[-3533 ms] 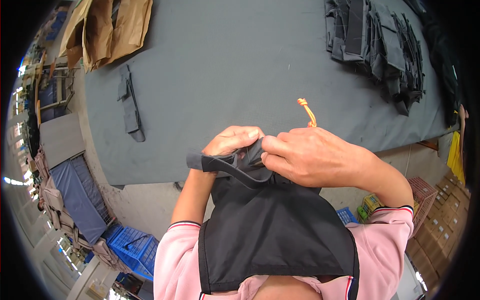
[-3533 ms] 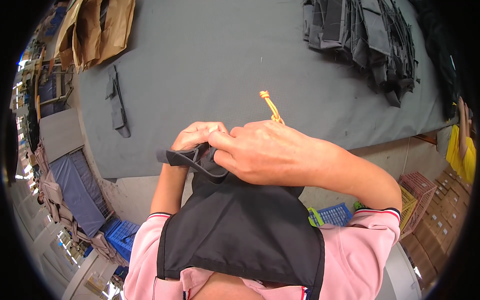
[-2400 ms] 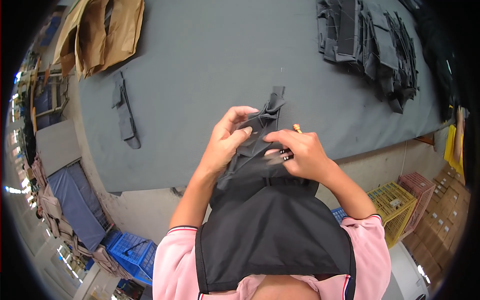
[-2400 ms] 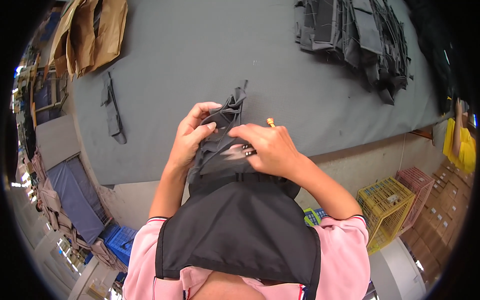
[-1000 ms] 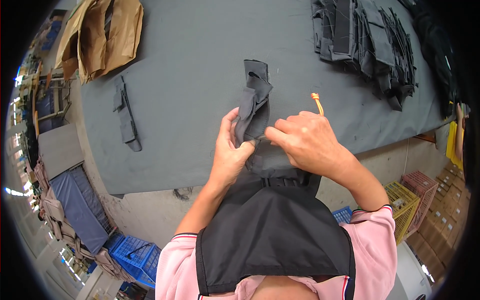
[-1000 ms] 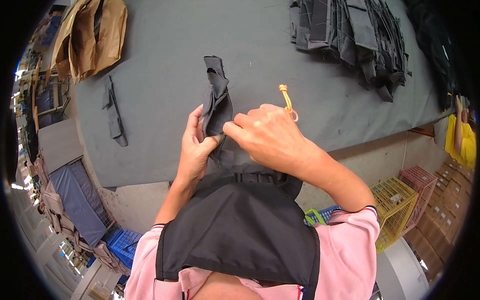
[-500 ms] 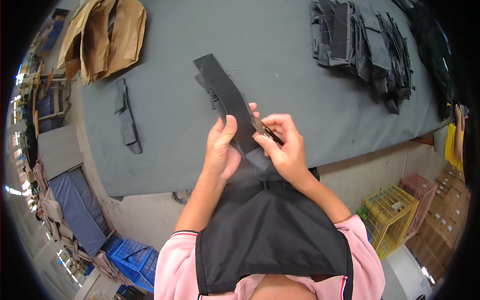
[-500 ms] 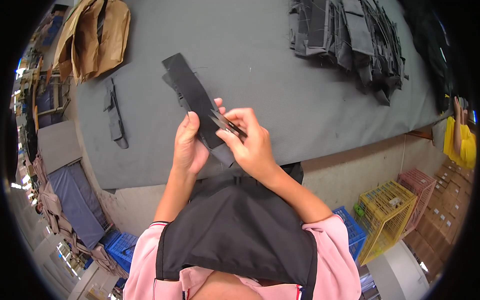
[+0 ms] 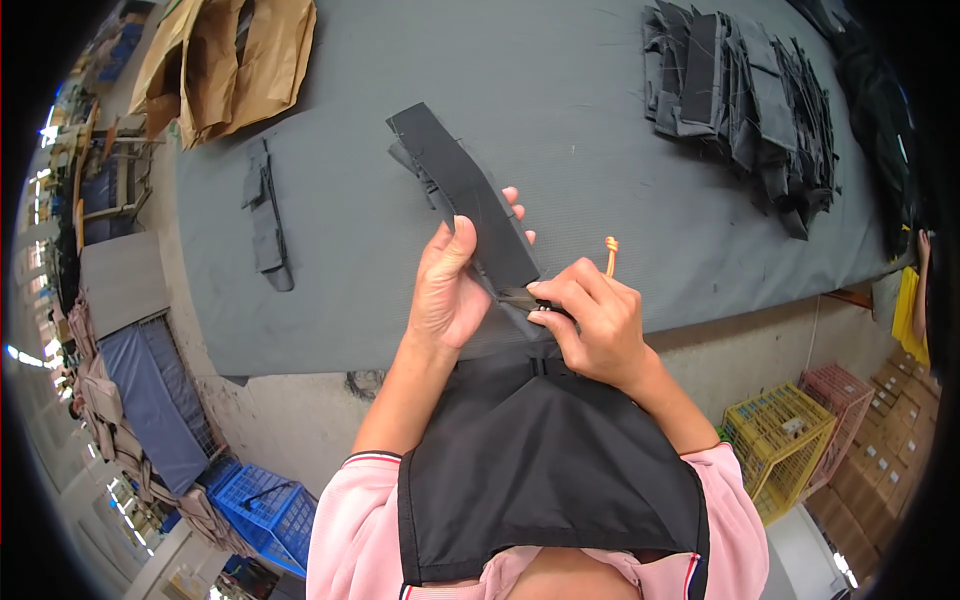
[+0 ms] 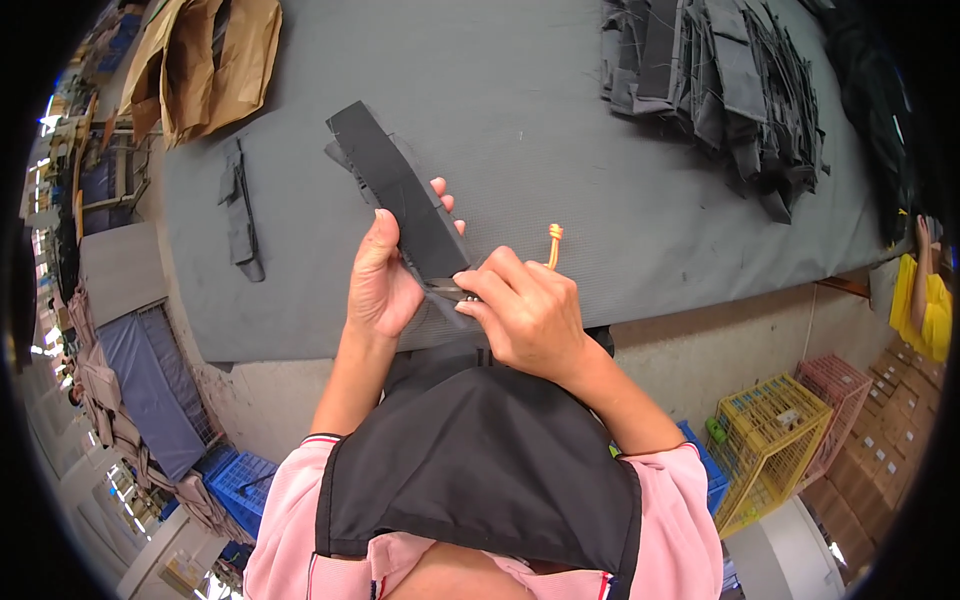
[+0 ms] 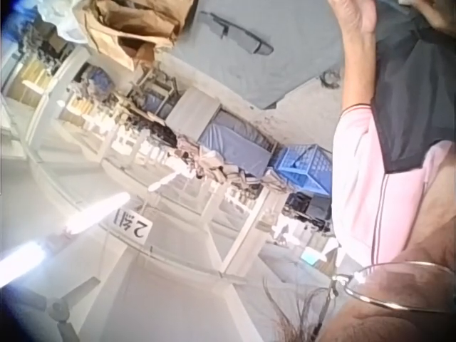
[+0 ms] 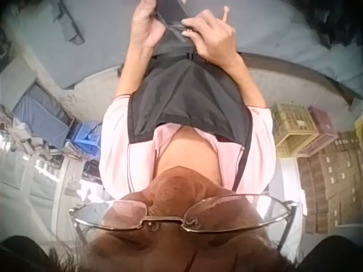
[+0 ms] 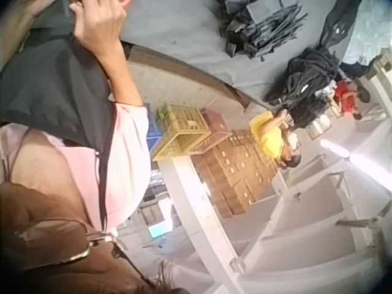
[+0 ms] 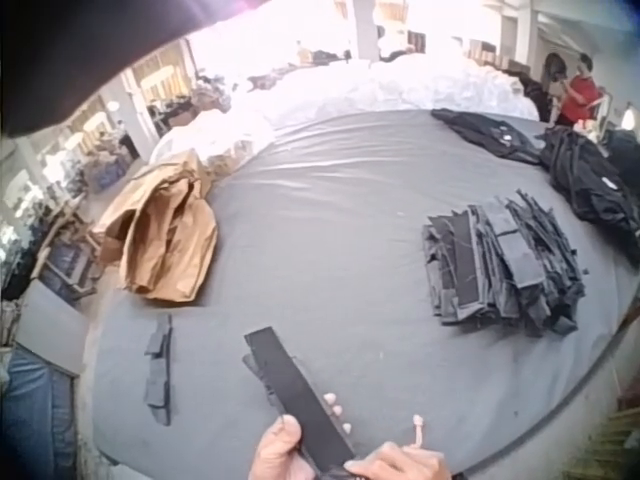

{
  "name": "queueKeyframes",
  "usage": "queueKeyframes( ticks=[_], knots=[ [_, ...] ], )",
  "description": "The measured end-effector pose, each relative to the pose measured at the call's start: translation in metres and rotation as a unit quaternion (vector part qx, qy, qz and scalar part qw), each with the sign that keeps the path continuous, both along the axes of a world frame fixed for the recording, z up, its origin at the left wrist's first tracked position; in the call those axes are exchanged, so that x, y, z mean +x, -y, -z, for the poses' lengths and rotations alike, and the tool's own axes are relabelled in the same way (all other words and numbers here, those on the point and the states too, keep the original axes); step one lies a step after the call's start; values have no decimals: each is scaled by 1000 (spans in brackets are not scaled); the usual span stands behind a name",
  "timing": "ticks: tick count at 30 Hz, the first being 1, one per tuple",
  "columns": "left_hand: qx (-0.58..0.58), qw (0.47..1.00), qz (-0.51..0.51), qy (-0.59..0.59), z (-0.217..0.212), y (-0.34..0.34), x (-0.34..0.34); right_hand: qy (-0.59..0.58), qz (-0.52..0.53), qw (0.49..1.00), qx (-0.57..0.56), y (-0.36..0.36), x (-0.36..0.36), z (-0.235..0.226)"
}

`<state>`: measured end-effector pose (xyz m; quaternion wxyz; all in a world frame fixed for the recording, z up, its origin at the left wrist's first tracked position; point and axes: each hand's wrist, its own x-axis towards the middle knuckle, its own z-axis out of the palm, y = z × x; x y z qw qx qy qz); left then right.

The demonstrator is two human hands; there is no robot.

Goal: Manually trimming loose threads from black industrial fabric pieces using small snips.

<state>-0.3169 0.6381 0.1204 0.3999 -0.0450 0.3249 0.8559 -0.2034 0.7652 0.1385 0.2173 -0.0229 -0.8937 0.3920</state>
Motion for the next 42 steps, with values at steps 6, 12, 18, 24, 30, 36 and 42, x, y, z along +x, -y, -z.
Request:
queueKeyframes(
  ticks=[6, 12, 18, 24, 30, 36, 42],
  knots=[
    [-6, 1000, 1, -11, -1, 1, 1, -5, -7, 1000, 20, 3, -2, -1],
    [-9, 1000, -12, 4, -3, 1, 0, -50, 17, 998, 19, 3, 1, 0],
    [30, 998, 11, 46, -3, 5, -2, -12, -12, 999, -37, -1, -3, -7],
    [50, 996, 23, 68, -5, 6, 3, 52, 21, 993, -107, 2, -27, -7],
    [160, 976, 42, 145, -1, 10, 4, -16, 12, 1000, 0, 5, -27, 1],
    [127, 983, 33, 129, -9, 5, 5, -44, 31, 999, -7, 3, -25, -3],
    [63, 995, 9, 76, -6, 10, 2, -30, 54, 998, -31, -1, -18, -1]
  ],
)
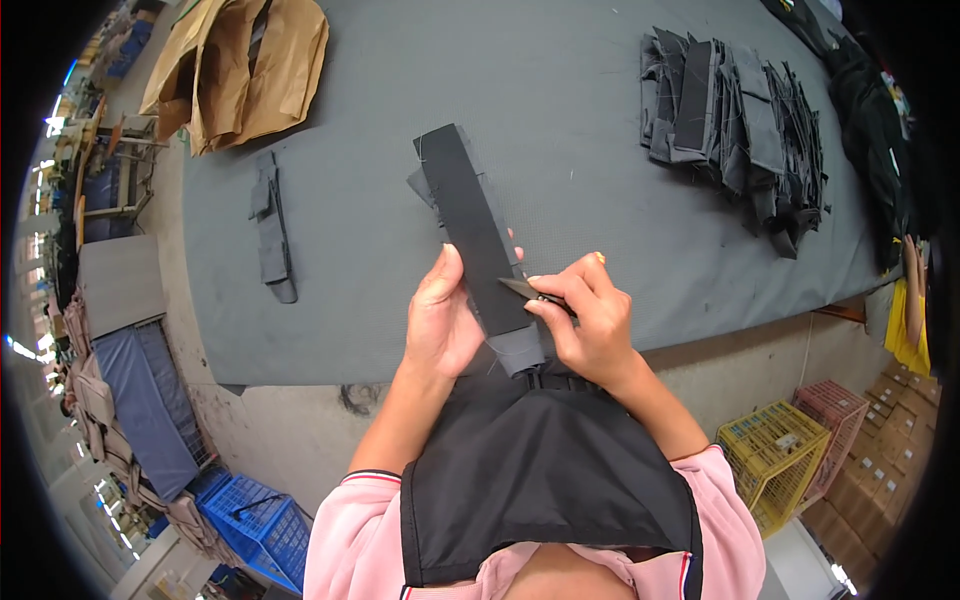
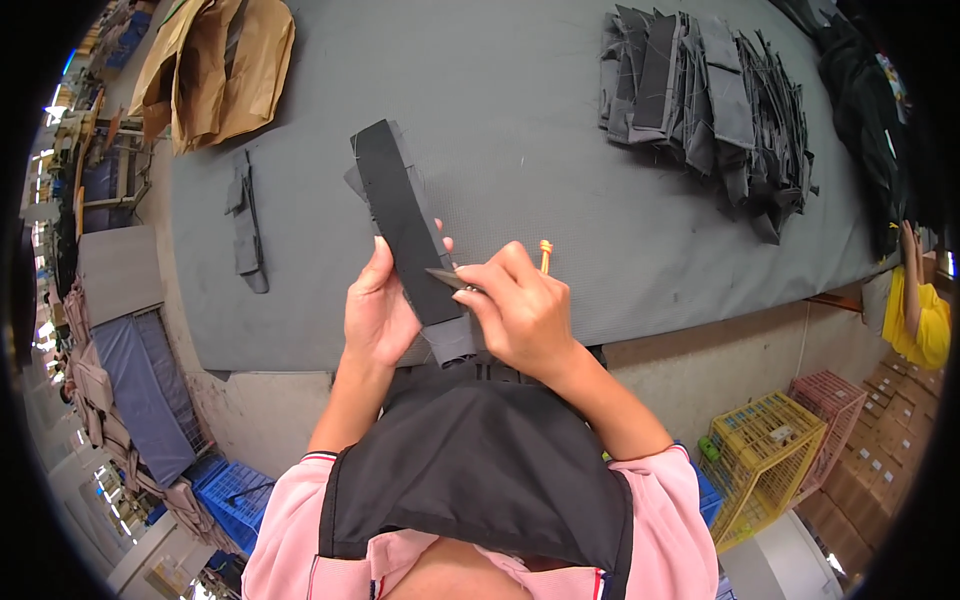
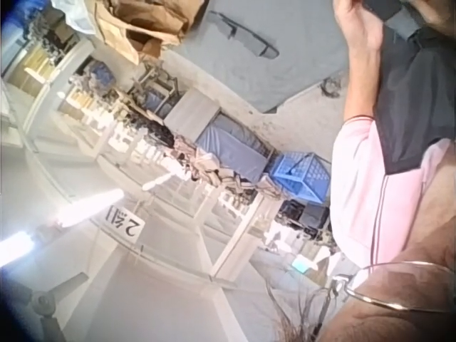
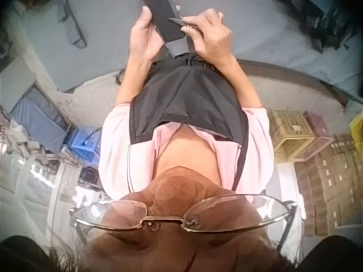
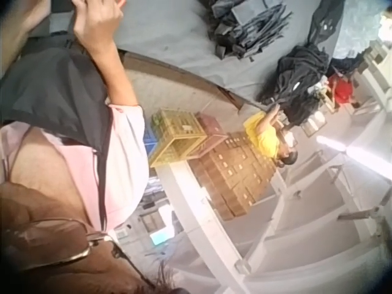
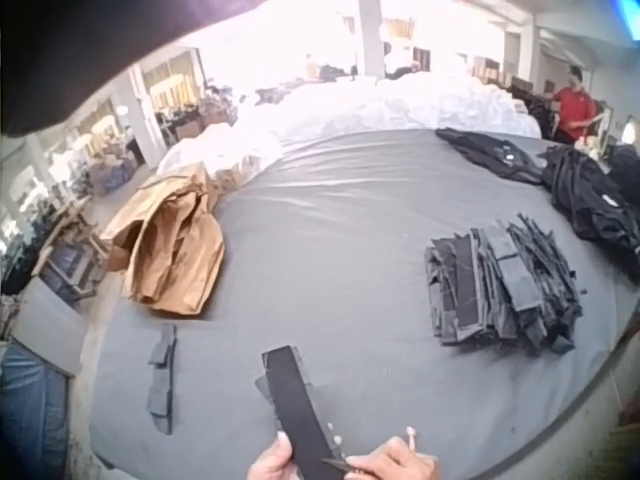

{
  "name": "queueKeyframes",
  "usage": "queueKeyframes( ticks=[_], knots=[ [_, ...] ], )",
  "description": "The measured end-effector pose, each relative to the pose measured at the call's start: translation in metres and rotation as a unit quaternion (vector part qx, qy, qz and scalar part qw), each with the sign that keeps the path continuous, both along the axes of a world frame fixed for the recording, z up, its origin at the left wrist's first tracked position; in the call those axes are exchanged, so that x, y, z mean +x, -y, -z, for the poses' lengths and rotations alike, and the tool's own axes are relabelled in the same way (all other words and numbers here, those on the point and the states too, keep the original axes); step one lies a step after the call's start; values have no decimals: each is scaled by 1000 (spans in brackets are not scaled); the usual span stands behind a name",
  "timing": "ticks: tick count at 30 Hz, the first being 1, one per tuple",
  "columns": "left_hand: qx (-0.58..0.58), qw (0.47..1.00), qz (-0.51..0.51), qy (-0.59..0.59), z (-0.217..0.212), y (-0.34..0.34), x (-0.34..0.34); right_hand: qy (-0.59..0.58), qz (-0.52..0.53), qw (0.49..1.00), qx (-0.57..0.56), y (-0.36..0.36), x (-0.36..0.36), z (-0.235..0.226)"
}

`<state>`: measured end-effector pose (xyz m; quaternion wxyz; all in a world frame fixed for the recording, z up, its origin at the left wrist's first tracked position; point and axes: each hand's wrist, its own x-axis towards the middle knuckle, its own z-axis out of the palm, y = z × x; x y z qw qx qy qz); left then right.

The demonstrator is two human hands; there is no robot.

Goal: Manually trimming loose threads from black industrial fabric pieces using small snips.

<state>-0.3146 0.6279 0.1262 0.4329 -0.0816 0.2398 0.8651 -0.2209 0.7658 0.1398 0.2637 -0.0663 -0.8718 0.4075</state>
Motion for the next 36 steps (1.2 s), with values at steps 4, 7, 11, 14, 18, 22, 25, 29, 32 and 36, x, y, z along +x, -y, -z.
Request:
queueKeyframes(
  ticks=[4, 7, 11, 14, 18, 22, 25, 29, 32, 36],
  knots=[
    [-74, 997, -5, 14, 3, 6, 1, 51, 6, 999, 6, -8, 14, 4],
    [-91, 995, -7, 46, 3, 5, 0, 24, 12, 1000, 5, -7, 11, 0],
    [-97, 994, 1, 43, 2, 3, -1, 22, 8, 1000, 12, -7, 8, 4],
    [-93, 995, 24, 42, 7, 8, -2, 14, 11, 999, 33, -7, 7, 4],
    [-143, 989, 10, 27, 3, 6, -1, 10, 23, 999, 48, -8, 13, 3],
    [-167, 986, 15, -5, -2, 4, 0, 24, 14, 997, 67, -9, 15, -2],
    [-172, 985, 17, -14, -1, 3, 0, 22, 14, 997, 72, -10, 15, -2],
    [-192, 981, 9, -27, -2, 4, 0, 27, 8, 996, 84, -9, 16, -4],
    [-216, 976, 25, -32, -1, 6, 1, 25, -5, 997, 76, -8, 13, -2],
    [-234, 972, -12, 14, -2, -1, 1, 27, 27, 997, -72, -5, 12, 6]
  ],
)
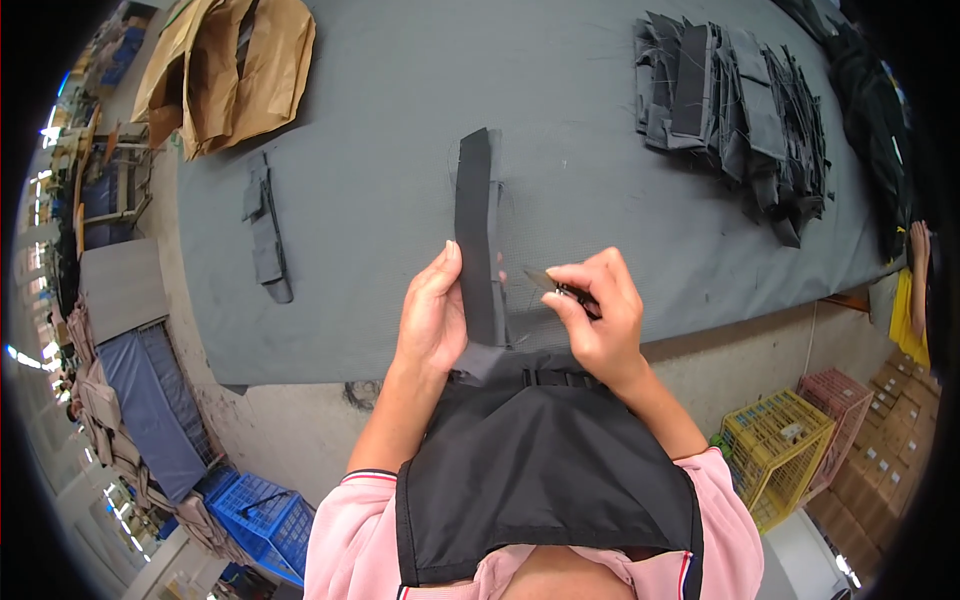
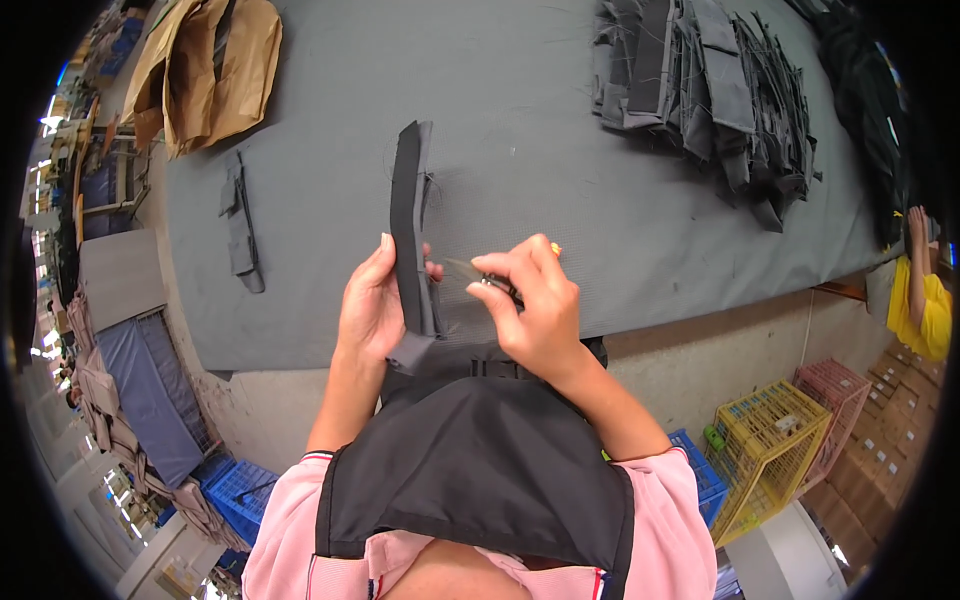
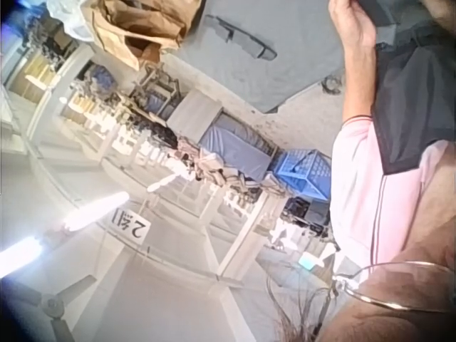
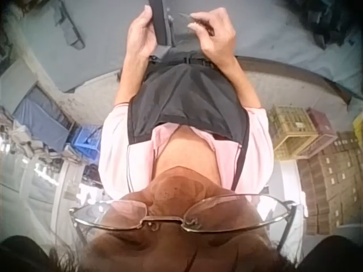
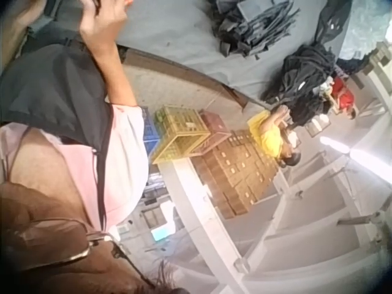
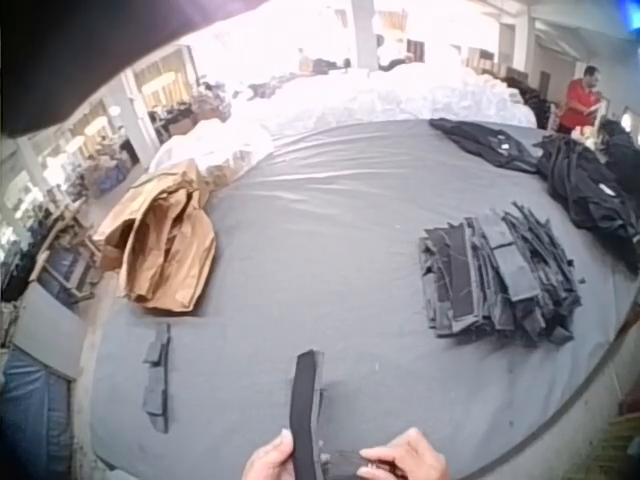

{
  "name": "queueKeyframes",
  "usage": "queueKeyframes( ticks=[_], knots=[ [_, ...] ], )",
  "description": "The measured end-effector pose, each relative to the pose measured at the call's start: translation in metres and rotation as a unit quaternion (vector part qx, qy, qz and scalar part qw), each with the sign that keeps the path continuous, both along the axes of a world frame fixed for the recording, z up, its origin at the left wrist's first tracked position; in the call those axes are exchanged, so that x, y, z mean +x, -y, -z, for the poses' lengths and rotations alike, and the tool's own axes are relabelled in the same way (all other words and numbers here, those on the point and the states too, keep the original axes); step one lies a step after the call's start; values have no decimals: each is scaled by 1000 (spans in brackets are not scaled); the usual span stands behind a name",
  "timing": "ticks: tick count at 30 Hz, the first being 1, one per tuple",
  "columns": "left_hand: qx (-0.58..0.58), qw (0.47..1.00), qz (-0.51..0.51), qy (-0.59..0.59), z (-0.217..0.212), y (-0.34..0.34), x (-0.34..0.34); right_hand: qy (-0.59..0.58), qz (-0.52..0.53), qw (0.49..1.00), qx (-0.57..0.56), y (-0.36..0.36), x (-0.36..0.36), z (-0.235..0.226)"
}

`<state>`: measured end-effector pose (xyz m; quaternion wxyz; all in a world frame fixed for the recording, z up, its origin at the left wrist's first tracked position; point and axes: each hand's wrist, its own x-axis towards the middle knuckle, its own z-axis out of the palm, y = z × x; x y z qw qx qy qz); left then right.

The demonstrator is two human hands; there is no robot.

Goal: Manually trimming loose threads from black industrial fabric pieces using small snips.

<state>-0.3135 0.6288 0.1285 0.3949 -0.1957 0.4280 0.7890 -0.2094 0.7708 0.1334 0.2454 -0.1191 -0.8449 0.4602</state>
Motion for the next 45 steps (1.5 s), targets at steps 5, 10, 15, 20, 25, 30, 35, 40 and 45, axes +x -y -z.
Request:
queueKeyframes(
  ticks=[5, 10, 15, 20, 25, 30, 35, 40, 45],
  knots=[
    [250, 961, 47, 109, 20, 3, 1, 40, -15, 989, -142, 15, 4, -1],
    [219, 966, 70, 121, 5, -8, 10, -3, -26, 995, -93, 23, -6, 8],
    [183, 977, 64, 84, -4, -11, 9, -36, -57, 997, -26, 20, -13, 4],
    [218, 970, 71, 78, 2, -8, 10, -38, -69, 996, -48, 22, -11, 2],
    [199, 977, 77, 25, 2, -9, 15, -50, -51, 997, -28, 29, -14, 3],
    [233, 969, 48, 71, 12, -8, 16, -61, -44, 997, 6, 31, -15, 4],
    [217, 974, 55, 37, 12, -7, 17, -82, -43, 994, 51, 31, -15, 5],
    [252, 960, 118, -7, 16, -4, 8, -35, -20, 996, -85, 27, -5, -10],
    [15, 999, 34, -25, -2, -17, 15, 52, -66, 933, -350, 17, -17, -12]
  ],
)
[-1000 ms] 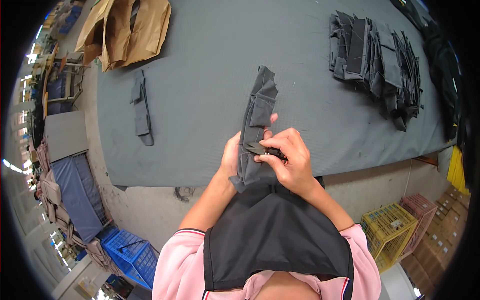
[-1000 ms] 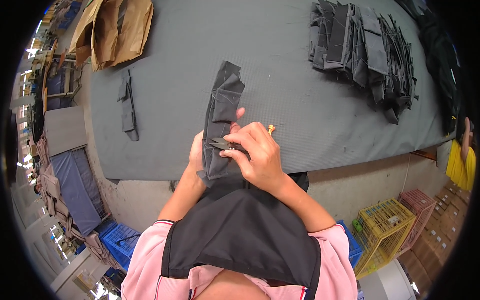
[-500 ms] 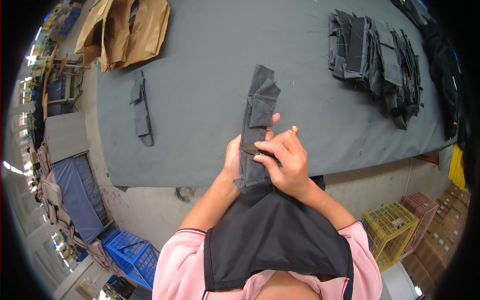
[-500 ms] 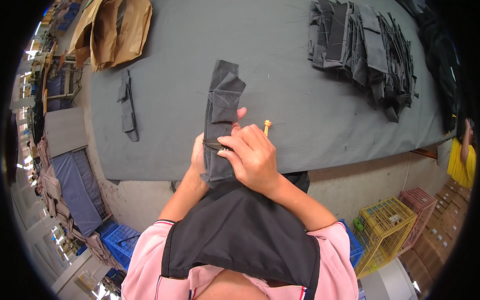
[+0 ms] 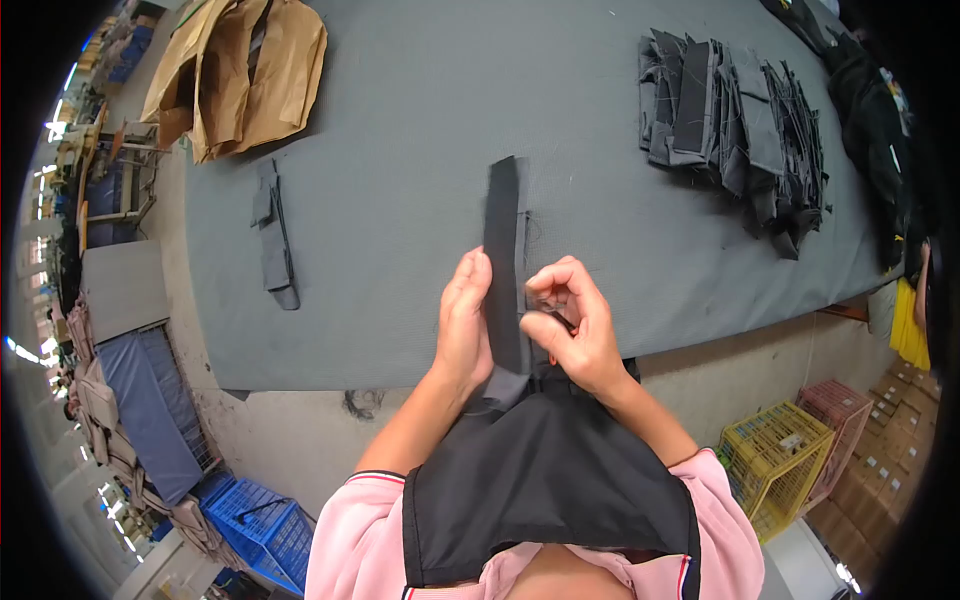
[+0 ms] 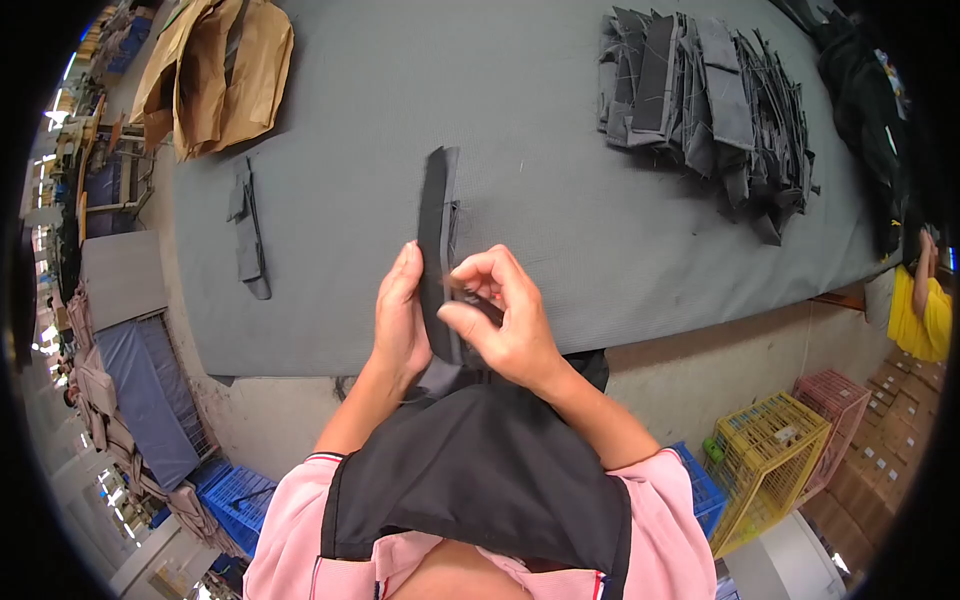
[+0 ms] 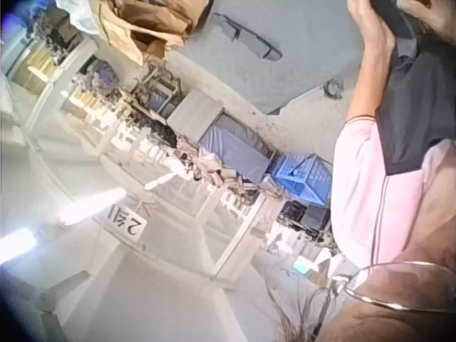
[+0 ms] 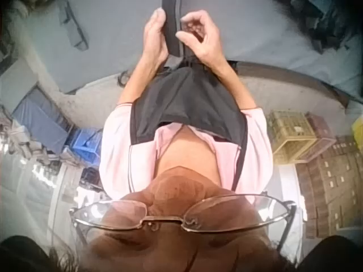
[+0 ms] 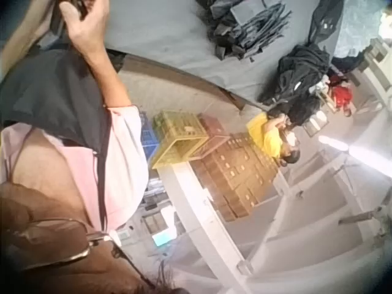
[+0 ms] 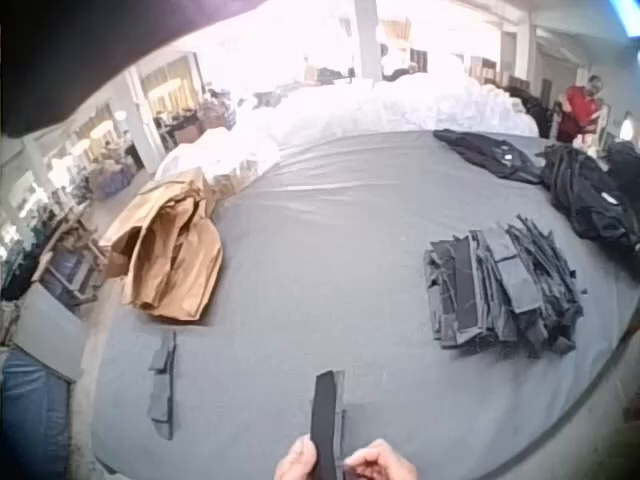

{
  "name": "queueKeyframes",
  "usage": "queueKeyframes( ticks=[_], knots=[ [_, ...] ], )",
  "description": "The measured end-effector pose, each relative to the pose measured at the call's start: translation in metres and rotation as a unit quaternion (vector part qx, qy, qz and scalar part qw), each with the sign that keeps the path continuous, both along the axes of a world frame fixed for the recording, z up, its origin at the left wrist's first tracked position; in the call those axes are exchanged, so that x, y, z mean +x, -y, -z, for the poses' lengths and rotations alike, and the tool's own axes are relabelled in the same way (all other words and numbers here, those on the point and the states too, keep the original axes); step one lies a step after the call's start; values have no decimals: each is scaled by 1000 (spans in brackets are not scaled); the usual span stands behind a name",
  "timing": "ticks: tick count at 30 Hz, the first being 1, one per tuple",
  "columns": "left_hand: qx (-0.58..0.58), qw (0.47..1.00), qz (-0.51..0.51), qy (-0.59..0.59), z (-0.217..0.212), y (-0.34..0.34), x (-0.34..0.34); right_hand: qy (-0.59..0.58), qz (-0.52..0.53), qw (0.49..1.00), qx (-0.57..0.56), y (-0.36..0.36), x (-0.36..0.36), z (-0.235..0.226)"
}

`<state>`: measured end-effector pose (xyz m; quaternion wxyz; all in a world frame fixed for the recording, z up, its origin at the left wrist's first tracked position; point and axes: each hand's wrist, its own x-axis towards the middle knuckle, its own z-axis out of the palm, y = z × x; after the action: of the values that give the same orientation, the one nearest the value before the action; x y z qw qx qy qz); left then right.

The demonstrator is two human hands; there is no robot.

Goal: Manually trimming loose threads from black industrial fabric pieces using small snips.

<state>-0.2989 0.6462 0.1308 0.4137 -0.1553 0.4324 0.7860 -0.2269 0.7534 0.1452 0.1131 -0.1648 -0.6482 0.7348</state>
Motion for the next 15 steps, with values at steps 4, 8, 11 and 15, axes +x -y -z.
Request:
queueKeyframes(
  ticks=[4, 8, 11, 15],
  knots=[
    [24, 994, -15, -105, 15, 12, -4, 67, -32, 997, -10, 1, 4, -5],
    [81, 990, 69, -91, -1, 11, -14, 105, -111, 988, 14, -6, 14, 3],
    [74, 988, 83, -107, -5, 8, -15, 3, 66, 950, 304, -12, 21, -2],
    [84, 989, 101, -72, -8, 9, -13, -20, 83, 890, 448, -27, 6, -1]
  ],
)
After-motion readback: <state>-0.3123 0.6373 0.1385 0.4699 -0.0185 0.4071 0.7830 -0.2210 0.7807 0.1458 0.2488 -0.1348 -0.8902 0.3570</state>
